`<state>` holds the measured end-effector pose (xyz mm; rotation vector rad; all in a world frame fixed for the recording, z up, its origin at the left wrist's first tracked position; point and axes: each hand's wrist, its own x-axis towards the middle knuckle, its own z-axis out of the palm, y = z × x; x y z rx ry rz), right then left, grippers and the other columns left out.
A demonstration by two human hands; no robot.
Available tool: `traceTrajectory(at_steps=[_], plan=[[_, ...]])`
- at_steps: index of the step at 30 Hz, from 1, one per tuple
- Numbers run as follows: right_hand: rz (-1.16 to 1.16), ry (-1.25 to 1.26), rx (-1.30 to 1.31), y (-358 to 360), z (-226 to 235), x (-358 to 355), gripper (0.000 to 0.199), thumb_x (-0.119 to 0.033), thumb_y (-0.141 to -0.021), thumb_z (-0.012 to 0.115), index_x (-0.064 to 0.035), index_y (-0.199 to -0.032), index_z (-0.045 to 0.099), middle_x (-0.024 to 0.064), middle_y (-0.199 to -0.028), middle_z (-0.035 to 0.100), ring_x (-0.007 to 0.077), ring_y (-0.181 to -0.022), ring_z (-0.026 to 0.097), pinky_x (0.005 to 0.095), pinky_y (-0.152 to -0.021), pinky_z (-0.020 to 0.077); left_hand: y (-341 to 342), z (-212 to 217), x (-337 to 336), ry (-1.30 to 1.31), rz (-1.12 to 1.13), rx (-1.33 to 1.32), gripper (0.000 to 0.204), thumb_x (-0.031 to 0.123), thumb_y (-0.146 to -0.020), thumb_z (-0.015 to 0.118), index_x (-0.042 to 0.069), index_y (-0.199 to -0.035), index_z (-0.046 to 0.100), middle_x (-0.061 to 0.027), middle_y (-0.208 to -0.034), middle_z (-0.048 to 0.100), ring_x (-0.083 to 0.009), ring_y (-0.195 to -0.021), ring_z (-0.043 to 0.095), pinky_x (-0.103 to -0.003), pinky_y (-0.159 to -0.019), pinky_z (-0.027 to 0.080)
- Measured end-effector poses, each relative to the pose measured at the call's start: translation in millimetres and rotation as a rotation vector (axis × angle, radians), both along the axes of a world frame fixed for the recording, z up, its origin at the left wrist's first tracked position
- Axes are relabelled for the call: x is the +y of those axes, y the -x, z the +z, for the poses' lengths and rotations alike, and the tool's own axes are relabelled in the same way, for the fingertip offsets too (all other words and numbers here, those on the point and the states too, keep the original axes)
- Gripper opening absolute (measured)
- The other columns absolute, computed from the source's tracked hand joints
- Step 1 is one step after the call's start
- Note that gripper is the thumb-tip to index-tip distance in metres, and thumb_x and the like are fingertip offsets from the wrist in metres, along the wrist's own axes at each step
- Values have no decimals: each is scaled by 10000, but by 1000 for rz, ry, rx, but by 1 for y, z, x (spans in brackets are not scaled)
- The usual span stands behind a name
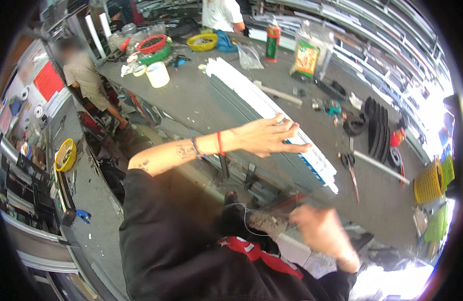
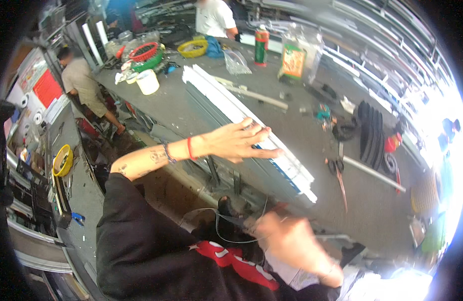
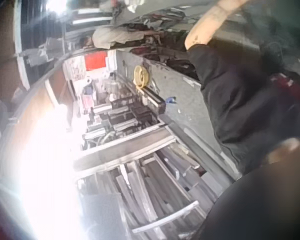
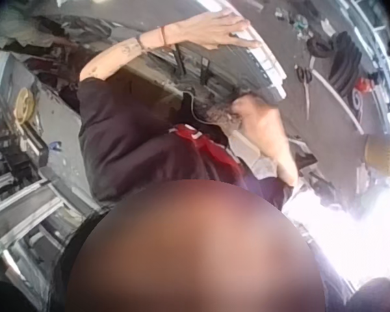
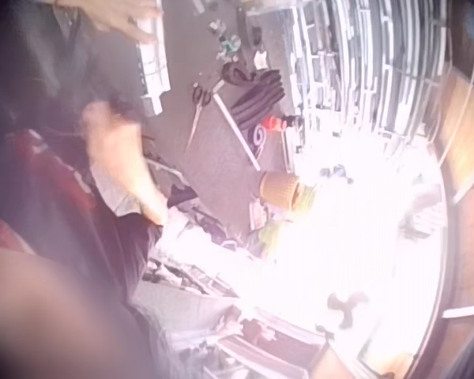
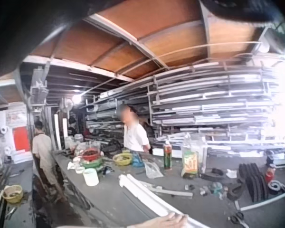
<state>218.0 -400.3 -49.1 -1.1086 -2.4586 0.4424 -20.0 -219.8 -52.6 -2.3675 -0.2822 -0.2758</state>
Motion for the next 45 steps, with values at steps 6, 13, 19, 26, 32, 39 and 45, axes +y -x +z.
traceTrajectory(at_steps=[6,13,19,26,32,39,45], plan=[[-447,-64,168,-61,-12,97,113,-56,-819,499,36,-825,563,169,-721,587,374,-669,591,390,-620,479,9,-12,-8,-18,-231,35,1068,288,-479,777,391,-1431,304,-102,-1225,480,-240,-1046,459,-380,-915,393],[178,201,-67,25,-72,25,238,1,-762,524,27,-999,538,205,-822,629,366,-739,652,443,-638,537,0,-2,-7,78,-55,-90,1135,265,-431,815,388,-1435,302,-103,-1248,460,-261,-1073,464,-398,-925,392],[82,105,146,4,14,15,153,37,-803,496,4,-927,580,137,-762,631,262,-611,635,384,-589,515,13,-10,-13,99,-40,-20,1169,279,-397,821,403,-1435,295,-103,-1239,463,-256,-1052,469,-405,-919,399],[-152,315,254,-20,-10,97,142,-107,-903,544,24,-875,591,88,-745,619,134,-639,523,307,-596,430,28,-20,-16,-11,-176,-97,920,244,-599,718,435,-1410,327,-91,-1224,459,-232,-1020,425,-380,-872,408],[-87,480,487,-7,-85,107,267,-92,-819,556,79,-1019,600,169,-894,652,251,-850,628,340,-813,485,56,-13,11,156,-40,-63,1111,301,-450,797,404,-1435,293,-94,-1227,459,-245,-1043,453,-408,-901,408],[-271,496,524,47,-101,161,208,97,-733,398,41,-789,590,90,-670,628,160,-622,579,290,-618,453,92,8,101,390,31,-176,1190,240,-405,836,244,-1462,291,-127,-1175,463,-292,-1032,475,-427,-928,384],[-340,330,858,130,-43,274,135,64,-771,441,9,-697,539,45,-594,558,109,-546,518,264,-522,412,132,37,203,412,56,-216,1256,321,-472,865,185,-1499,154,-178,-1124,477,-312,-1018,479,-429,-932,376]])
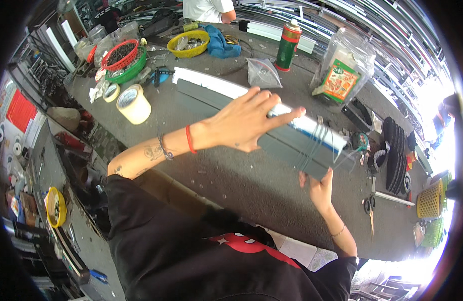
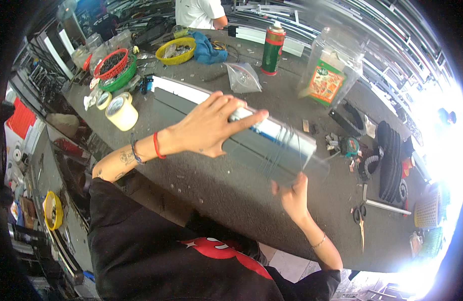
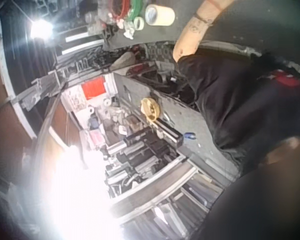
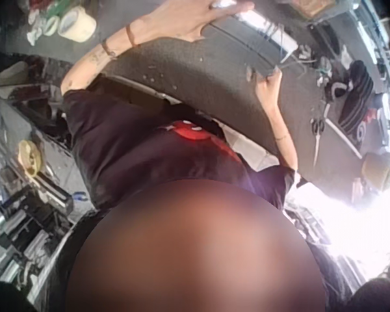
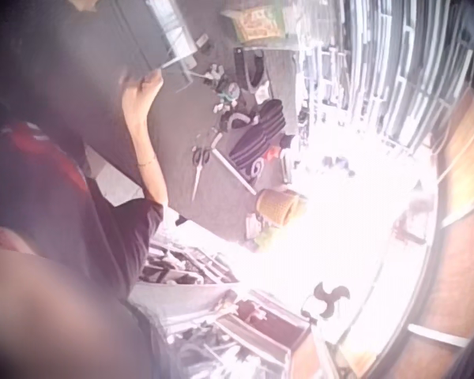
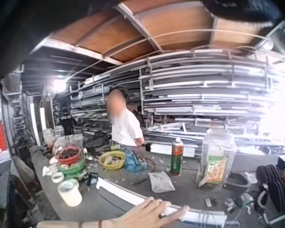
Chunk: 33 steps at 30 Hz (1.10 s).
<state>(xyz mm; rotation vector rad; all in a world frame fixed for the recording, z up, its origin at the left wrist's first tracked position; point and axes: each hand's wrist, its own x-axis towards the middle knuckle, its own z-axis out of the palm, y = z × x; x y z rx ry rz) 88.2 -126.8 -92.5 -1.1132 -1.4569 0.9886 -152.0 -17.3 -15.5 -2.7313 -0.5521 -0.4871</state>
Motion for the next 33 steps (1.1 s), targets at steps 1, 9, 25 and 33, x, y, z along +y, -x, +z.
traceTrajectory(at_steps=[1,9,25,33], plan=[[-36,-22,25,12,8,19,144,41,-794,439,9,-694,537,45,-595,557,111,-545,516,265,-523,411,5,4,18,3,8,-11,1255,322,-475,867,182,-1499,155,-179,-1119,474,-313,-1016,479,-430,-936,371],[-63,-110,117,38,34,199,321,-178,-973,416,27,-788,579,65,-653,567,123,-571,519,268,-551,421,18,17,195,-88,-6,-149,1052,615,-701,674,198,-1500,130,-158,-1032,428,-329,-943,461,-440,-825,402],[-163,217,-325,-4,-76,294,288,-290,-987,471,-58,-980,641,-15,-853,610,81,-721,526,237,-627,425,-35,-103,361,184,76,297,916,450,-727,735,214,-1468,251,-158,-1121,554,-340,-1074,515,-429,-902,416],[-93,-1,-425,6,-55,240,310,-216,-900,622,-11,-1125,563,126,-887,641,190,-800,593,328,-741,487,-5,-74,361,518,34,248,747,326,-786,704,216,-1434,350,-200,-1331,450,-389,-1207,423,-488,-1031,345]])
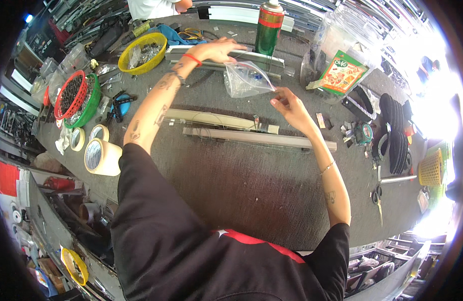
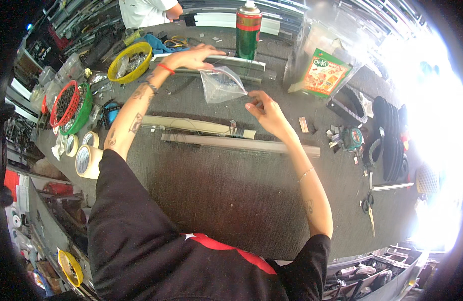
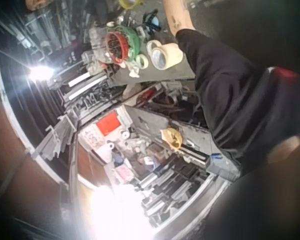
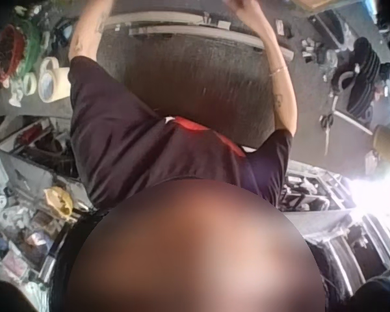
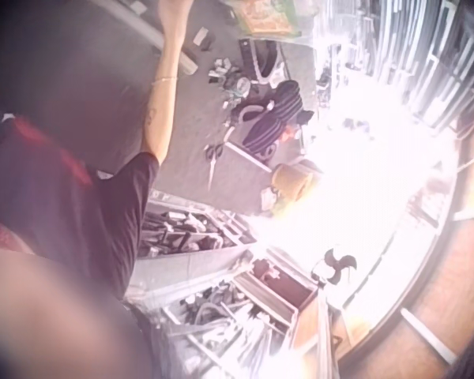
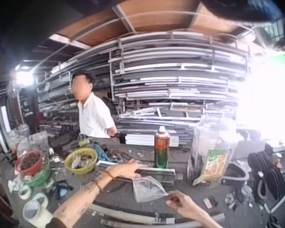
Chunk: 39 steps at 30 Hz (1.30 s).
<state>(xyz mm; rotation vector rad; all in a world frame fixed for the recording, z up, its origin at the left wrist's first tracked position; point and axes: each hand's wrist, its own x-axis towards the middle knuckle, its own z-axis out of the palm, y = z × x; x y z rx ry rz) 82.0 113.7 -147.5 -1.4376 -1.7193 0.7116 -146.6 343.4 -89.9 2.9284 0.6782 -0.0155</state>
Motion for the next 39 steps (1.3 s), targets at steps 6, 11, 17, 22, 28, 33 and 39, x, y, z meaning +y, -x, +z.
traceTrajectory(at_steps=[6,11,17,22,28,33,39], plan=[[-20,-73,46,20,12,-9,345,-202,-884,634,10,-1146,559,139,-892,646,192,-781,612,325,-713,492,34,-11,-72,108,-178,-86,761,387,-764,716,175,-1413,378,-166,-1432,389,-292,-1334,366,-411,-1082,323],[-55,-41,138,14,26,-12,318,-214,-924,592,-8,-1165,574,30,-893,633,94,-732,580,249,-632,461,22,8,-79,127,264,-517,418,387,-945,506,21,-841,680,-87,-798,692,-170,-674,661,-300,-623,515],[-105,-55,-46,-22,44,-44,308,-237,-933,569,-32,-1162,589,17,-928,655,104,-777,585,248,-669,439,69,88,-47,292,228,-1042,418,421,-976,437,73,-908,659,-48,-969,656,-105,-842,598,-248,-671,474],[100,36,-486,-27,29,-93,436,-253,-851,661,-40,-1219,562,145,-1106,595,292,-1057,558,400,-951,404,39,40,-110,51,90,-551,465,416,-925,544,124,-1282,486,-70,-1252,538,-195,-1072,559,-359,-875,483],[42,-150,-711,-30,22,-148,414,-150,-753,706,-21,-1126,583,118,-1043,533,291,-1050,510,411,-935,373,31,13,-200,-486,44,-404,591,540,-864,526,140,-1296,479,-111,-1329,474,-291,-1229,448,-455,-1026,356],[-161,-333,-705,-55,25,-191,330,-57,-693,706,-54,-994,572,99,-1006,531,291,-957,541,402,-839,429,70,8,-249,257,69,-60,611,543,-822,584,120,-1258,519,-125,-1244,555,-288,-1171,514,-430,-996,379],[-173,-328,-614,-78,25,-197,377,16,-631,703,-56,-980,580,95,-1029,564,290,-901,586,393,-793,470,76,-2,-273,570,48,-256,462,394,-848,646,55,-1152,570,-157,-1011,659,-322,-951,630,-404,-801,487]])
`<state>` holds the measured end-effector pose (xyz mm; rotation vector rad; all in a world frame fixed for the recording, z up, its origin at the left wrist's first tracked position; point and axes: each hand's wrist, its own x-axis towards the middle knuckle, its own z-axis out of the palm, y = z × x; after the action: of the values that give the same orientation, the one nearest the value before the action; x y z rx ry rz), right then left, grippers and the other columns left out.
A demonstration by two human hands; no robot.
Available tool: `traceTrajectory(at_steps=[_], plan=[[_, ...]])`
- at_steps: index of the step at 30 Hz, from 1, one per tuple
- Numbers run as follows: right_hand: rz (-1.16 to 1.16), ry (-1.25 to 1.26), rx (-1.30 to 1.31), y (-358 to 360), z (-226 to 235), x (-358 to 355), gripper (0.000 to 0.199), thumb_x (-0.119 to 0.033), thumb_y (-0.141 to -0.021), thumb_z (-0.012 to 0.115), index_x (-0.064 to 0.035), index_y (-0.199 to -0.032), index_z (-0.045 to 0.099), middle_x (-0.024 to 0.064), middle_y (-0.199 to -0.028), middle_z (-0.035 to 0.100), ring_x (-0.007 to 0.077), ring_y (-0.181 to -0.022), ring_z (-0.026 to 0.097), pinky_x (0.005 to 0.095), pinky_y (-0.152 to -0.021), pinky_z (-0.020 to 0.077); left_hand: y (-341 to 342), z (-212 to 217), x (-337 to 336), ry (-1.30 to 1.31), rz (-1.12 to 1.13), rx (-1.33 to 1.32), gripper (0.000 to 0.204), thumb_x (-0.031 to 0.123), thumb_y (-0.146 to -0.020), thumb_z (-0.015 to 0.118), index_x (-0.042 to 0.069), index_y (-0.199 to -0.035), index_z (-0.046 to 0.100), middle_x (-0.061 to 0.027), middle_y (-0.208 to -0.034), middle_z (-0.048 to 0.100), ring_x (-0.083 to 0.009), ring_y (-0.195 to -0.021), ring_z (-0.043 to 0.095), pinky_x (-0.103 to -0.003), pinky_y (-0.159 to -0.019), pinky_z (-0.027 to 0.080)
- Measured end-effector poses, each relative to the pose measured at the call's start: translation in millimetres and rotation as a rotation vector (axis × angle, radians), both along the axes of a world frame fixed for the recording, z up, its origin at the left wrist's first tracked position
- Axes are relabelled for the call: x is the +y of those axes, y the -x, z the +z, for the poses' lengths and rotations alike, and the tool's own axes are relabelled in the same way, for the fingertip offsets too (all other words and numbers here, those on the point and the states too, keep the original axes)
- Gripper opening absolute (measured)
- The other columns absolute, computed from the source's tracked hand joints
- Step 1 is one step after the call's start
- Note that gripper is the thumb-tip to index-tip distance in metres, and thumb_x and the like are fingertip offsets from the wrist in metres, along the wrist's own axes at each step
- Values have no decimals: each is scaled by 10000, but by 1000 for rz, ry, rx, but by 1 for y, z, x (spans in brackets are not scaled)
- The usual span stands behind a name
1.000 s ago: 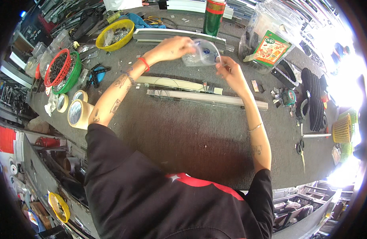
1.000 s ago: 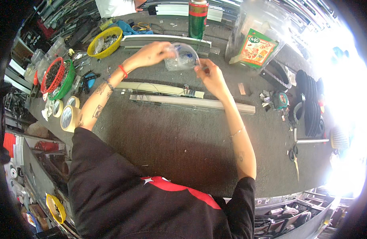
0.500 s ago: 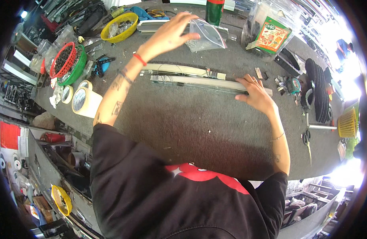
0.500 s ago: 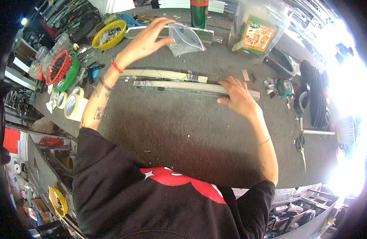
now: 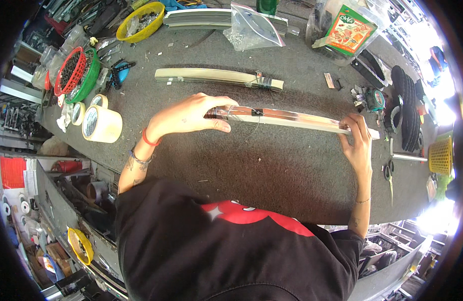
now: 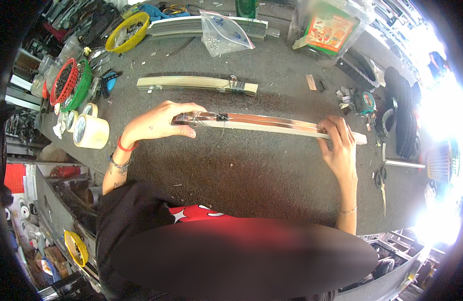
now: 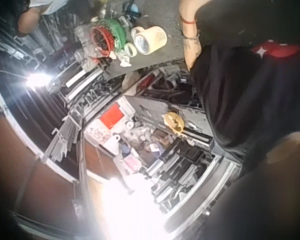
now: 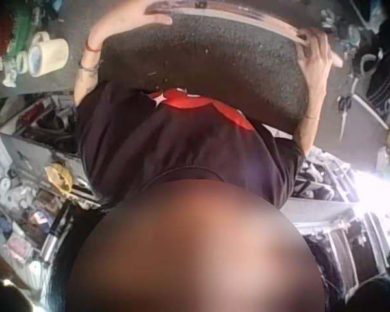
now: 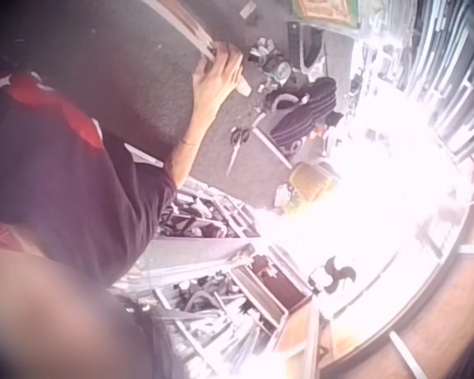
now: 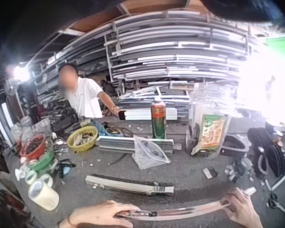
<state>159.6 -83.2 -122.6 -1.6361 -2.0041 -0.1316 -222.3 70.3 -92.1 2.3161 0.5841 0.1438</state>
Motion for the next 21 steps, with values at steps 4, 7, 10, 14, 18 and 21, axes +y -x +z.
traceTrajectory(at_steps=[4,7,10,14,18,21], plan=[[36,-9,33,-1,3,0,393,25,-626,706,-40,-995,587,106,-1022,574,294,-912,591,392,-799,474,0,0,-11,-6,98,-48,409,358,-846,658,67,-1123,587,-154,-951,671,-326,-891,645,-404,-777,491],[27,-24,38,-1,4,-1,397,29,-627,709,-31,-1002,591,112,-1022,579,299,-924,594,395,-804,477,2,-1,-18,-85,138,-72,402,314,-830,679,63,-1130,588,-149,-956,670,-321,-882,647,-397,-773,495],[25,-59,11,-4,1,-2,398,30,-631,713,-26,-1006,593,116,-1025,580,301,-931,597,395,-804,482,3,0,-22,-141,176,-50,432,257,-794,721,52,-1149,585,-147,-1017,658,-308,-914,646,-386,-786,501],[25,-107,-10,-7,-4,-3,391,26,-636,716,-24,-1007,604,121,-1028,581,300,-929,602,388,-798,490,1,2,-27,-201,213,-75,449,272,-780,730,72,-1157,591,-129,-986,652,-307,-922,634,-397,-834,488],[14,-146,-39,-5,-4,-2,389,16,-640,720,-25,-1013,617,118,-1029,584,291,-912,609,379,-785,494,-12,-4,-34,-768,428,-275,379,344,-760,733,106,-1035,624,-76,-828,597,-263,-818,589,-402,-808,451],[41,-122,-31,3,-2,0,392,8,-645,721,-25,-1023,622,111,-1022,588,281,-903,612,374,-775,496,-14,-9,-45,-928,439,-174,330,427,-741,719,137,-846,602,-37,-747,520,-220,-728,516,-367,-703,391]])
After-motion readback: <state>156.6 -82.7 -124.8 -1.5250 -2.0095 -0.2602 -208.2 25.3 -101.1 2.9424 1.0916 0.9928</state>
